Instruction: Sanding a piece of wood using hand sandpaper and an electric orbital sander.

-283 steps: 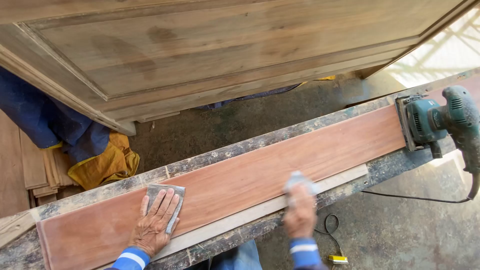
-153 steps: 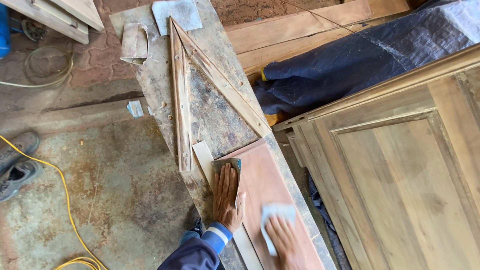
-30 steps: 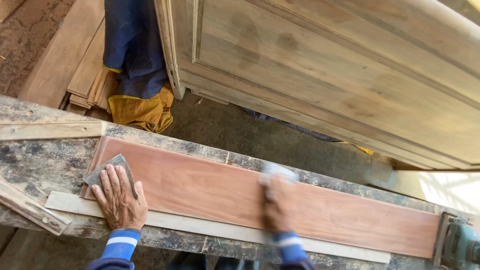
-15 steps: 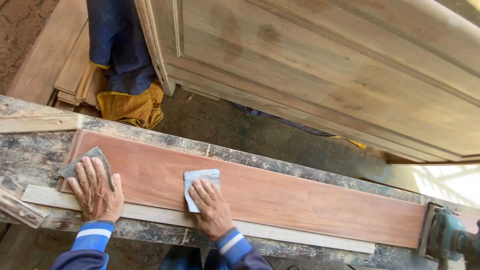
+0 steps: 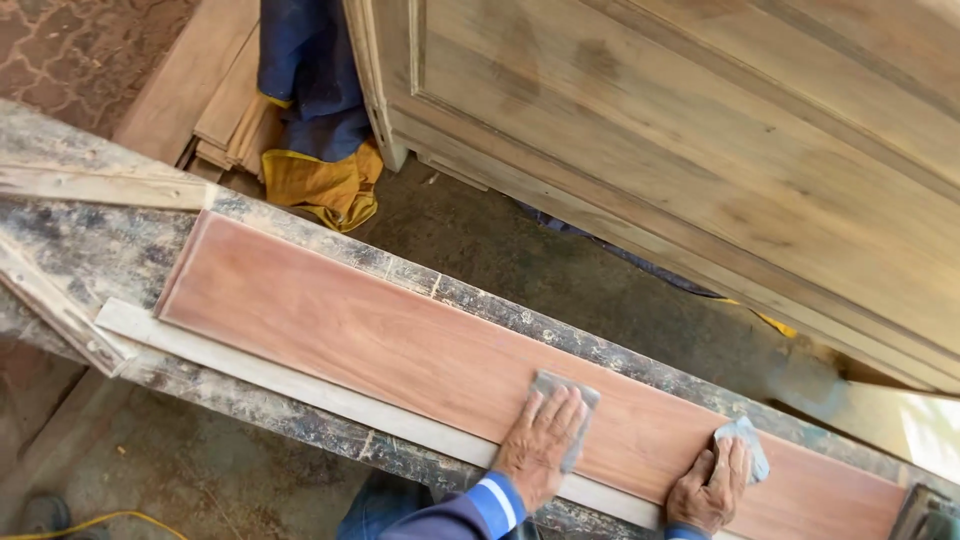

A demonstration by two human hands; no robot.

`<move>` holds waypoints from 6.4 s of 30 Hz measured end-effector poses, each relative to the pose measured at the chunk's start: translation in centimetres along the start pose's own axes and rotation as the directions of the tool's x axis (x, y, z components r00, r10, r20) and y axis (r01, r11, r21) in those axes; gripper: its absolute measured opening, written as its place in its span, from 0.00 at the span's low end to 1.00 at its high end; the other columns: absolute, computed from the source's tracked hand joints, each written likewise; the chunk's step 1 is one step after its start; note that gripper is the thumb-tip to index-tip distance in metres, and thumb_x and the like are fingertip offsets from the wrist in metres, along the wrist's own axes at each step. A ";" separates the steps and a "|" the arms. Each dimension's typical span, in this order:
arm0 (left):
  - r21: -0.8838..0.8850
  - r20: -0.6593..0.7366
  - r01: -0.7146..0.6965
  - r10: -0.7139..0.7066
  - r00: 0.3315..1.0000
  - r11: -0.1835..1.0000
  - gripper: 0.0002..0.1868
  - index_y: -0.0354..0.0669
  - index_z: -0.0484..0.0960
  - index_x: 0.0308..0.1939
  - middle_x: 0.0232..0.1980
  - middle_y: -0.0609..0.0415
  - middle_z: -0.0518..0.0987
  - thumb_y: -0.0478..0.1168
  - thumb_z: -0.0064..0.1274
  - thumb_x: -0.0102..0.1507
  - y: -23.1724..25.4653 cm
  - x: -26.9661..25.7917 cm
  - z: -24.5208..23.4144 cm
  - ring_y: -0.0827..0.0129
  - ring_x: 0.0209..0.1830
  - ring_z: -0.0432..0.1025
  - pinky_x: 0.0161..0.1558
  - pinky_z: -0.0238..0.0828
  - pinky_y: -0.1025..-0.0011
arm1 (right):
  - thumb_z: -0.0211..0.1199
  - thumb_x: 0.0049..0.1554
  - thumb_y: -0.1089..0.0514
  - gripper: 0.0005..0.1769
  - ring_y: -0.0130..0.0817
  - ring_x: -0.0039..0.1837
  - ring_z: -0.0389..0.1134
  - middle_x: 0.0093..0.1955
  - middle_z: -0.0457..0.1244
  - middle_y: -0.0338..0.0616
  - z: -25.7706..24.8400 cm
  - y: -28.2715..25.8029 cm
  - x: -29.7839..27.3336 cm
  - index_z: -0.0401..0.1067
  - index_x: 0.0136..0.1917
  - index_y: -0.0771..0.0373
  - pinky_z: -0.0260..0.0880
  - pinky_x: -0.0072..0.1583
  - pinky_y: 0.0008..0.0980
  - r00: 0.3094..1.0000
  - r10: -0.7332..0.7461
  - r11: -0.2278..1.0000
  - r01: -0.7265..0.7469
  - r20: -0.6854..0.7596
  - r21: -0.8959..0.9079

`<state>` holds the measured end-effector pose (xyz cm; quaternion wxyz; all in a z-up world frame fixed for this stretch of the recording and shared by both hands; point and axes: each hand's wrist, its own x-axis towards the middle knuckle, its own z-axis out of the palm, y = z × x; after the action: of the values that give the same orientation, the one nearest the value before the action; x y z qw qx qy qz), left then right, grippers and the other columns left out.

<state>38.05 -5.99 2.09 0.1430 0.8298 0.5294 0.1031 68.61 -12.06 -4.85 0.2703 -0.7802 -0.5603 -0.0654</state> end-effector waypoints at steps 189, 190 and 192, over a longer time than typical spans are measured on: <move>0.255 -0.076 0.134 -0.119 0.990 0.957 0.42 0.41 0.49 0.77 0.80 0.43 0.46 0.53 0.46 0.64 -1.9 2.0 1.3 0.52 0.81 0.38 0.75 0.32 0.35 | 0.56 0.69 0.63 0.20 0.62 0.80 0.58 0.76 0.60 0.68 -3.0 8.5 2.5 0.70 0.71 0.76 0.53 0.81 0.52 0.959 0.272 0.960 -0.275 -0.075 -0.042; 0.149 -0.080 -0.004 0.017 0.997 0.989 0.42 0.42 0.45 0.79 0.82 0.43 0.42 0.52 0.45 0.66 1.2 3.3 1.4 0.49 0.82 0.35 0.75 0.30 0.36 | 0.56 0.68 0.63 0.21 0.61 0.80 0.57 0.77 0.59 0.67 -3.0 8.3 2.8 0.69 0.72 0.75 0.52 0.81 0.52 0.957 0.278 0.960 -0.281 -0.082 -0.023; 0.042 -0.095 -0.150 0.154 0.983 0.988 0.42 0.43 0.42 0.81 0.84 0.42 0.38 0.50 0.44 0.68 7.3 5.7 3.3 0.46 0.83 0.32 0.76 0.27 0.38 | 0.55 0.68 0.63 0.22 0.61 0.81 0.56 0.78 0.59 0.66 -3.2 8.0 3.0 0.69 0.73 0.74 0.51 0.81 0.53 0.953 0.288 0.957 -0.289 -0.089 -0.004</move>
<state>47.71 -4.10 1.64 0.0942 0.8641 0.4726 0.1453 77.62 -12.93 -3.76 0.2946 -0.8523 -0.4274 -0.0643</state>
